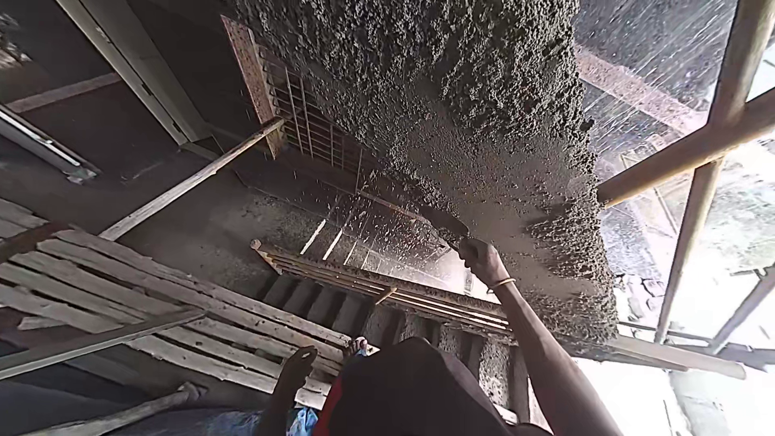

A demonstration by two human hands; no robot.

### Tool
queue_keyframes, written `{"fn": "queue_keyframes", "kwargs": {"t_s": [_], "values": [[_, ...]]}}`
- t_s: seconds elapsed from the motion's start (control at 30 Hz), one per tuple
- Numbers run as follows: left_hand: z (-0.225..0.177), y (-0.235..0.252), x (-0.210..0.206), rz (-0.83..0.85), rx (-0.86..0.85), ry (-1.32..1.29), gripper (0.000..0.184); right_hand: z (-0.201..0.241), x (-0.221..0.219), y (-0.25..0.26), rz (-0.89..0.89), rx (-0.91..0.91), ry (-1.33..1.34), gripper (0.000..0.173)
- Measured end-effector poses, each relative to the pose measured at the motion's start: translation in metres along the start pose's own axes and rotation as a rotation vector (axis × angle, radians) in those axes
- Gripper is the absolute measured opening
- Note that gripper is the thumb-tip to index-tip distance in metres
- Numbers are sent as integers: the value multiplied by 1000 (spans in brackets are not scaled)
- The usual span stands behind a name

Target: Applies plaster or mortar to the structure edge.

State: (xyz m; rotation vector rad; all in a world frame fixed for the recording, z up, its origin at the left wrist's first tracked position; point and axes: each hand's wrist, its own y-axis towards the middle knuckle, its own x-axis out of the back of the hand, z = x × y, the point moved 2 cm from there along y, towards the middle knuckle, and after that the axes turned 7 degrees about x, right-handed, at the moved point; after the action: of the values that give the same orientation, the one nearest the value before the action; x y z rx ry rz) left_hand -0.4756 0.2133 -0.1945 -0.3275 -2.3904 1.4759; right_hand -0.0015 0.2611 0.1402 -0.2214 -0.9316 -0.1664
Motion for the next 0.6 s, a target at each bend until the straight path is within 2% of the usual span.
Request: {"fn": "queue_keyframes", "kwargs": {"t_s": [0.1,0.17,0.3,0.37,0.47,0.6], "values": [[6,8,2,5,14,15,41,22,23,-22,-118,39,-39,25],[12,21,3,13,18,25,42,46,17,-29,-139,22,-100,26],[-9,20,-3,46,-9,43,42,78,-17,-9,-13,8,-140,29],[-25,17,-7,51,-38,40,44,87,-17,3,16,-27,-123,29],[-44,12,-4,41,-74,25,45,96,6,-2,-99,-13,-109,26],[-39,16,3,27,-70,-6,44,112,8,-24,-269,28,-203,26]]}}
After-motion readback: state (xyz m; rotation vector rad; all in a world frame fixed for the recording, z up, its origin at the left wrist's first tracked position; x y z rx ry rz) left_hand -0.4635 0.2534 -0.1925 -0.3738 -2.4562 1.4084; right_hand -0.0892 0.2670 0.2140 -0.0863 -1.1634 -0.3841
